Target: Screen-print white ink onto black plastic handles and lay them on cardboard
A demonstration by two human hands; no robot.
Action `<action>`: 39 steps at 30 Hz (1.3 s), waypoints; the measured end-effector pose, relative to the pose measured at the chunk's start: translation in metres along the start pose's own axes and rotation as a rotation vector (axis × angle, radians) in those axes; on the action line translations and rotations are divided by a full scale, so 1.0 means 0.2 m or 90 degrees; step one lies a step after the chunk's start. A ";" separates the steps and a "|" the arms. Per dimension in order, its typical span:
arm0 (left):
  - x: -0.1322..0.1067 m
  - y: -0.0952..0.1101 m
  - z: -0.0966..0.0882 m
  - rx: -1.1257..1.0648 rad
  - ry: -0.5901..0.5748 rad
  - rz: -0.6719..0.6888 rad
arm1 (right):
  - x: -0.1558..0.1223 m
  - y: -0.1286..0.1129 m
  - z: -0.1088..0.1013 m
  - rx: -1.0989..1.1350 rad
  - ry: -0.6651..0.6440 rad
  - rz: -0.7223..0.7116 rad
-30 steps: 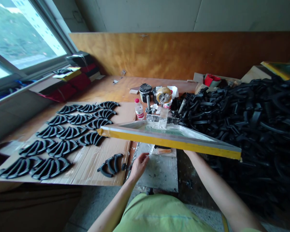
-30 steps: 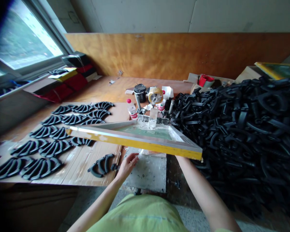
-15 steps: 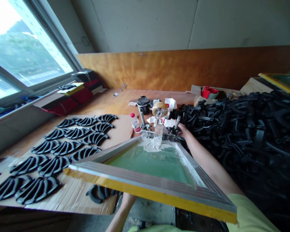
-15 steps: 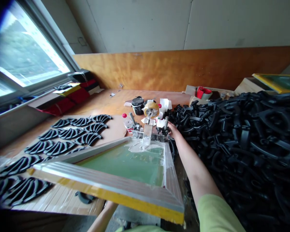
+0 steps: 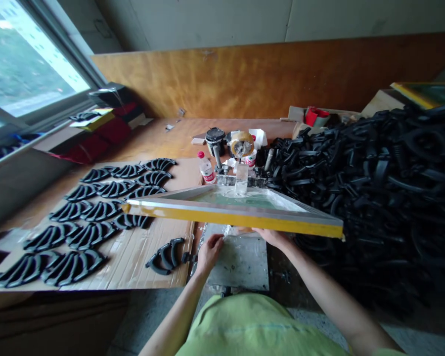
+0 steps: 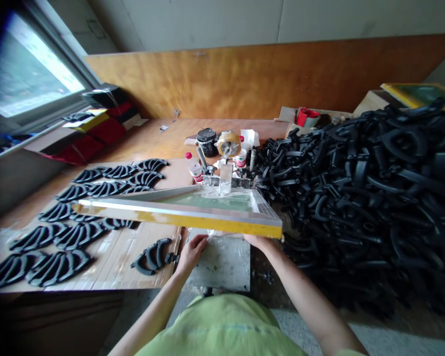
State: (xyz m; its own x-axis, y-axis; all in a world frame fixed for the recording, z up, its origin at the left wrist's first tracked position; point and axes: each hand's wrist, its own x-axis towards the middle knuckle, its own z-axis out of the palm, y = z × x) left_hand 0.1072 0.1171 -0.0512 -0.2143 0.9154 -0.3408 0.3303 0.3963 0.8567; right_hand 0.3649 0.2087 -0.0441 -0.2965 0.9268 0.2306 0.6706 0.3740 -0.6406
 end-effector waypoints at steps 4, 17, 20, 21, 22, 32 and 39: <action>-0.01 0.01 -0.03 -0.077 -0.045 0.002 | 0.00 -0.15 0.02 0.008 -0.053 -0.010; -0.10 -0.06 -0.23 -0.101 -0.060 0.001 | -0.46 0.15 -0.49 -0.353 -0.006 0.240; -0.11 -0.03 -0.22 -0.104 -0.070 0.008 | -0.48 0.14 -0.39 -0.425 -0.170 0.314; -0.11 -0.01 -0.22 -0.103 -0.077 0.012 | -0.47 0.13 -0.37 -0.445 -0.213 0.334; -0.12 0.00 -0.21 -0.103 -0.083 0.017 | -0.46 0.12 -0.36 -0.458 -0.250 0.347; -0.13 0.03 -0.29 -0.129 -0.055 0.034 | -0.34 0.01 -0.58 -0.473 -0.163 0.274; -0.10 0.13 -0.36 -0.159 -0.020 0.069 | -0.15 -0.17 -0.50 -0.415 0.060 0.234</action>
State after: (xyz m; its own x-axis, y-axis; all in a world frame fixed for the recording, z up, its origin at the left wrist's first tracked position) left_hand 0.0547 0.1048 0.0059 -0.1600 0.9549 -0.2502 0.1116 0.2694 0.9565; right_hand 0.4183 0.1717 0.0448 0.0636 0.9841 0.1661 0.9905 -0.0418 -0.1313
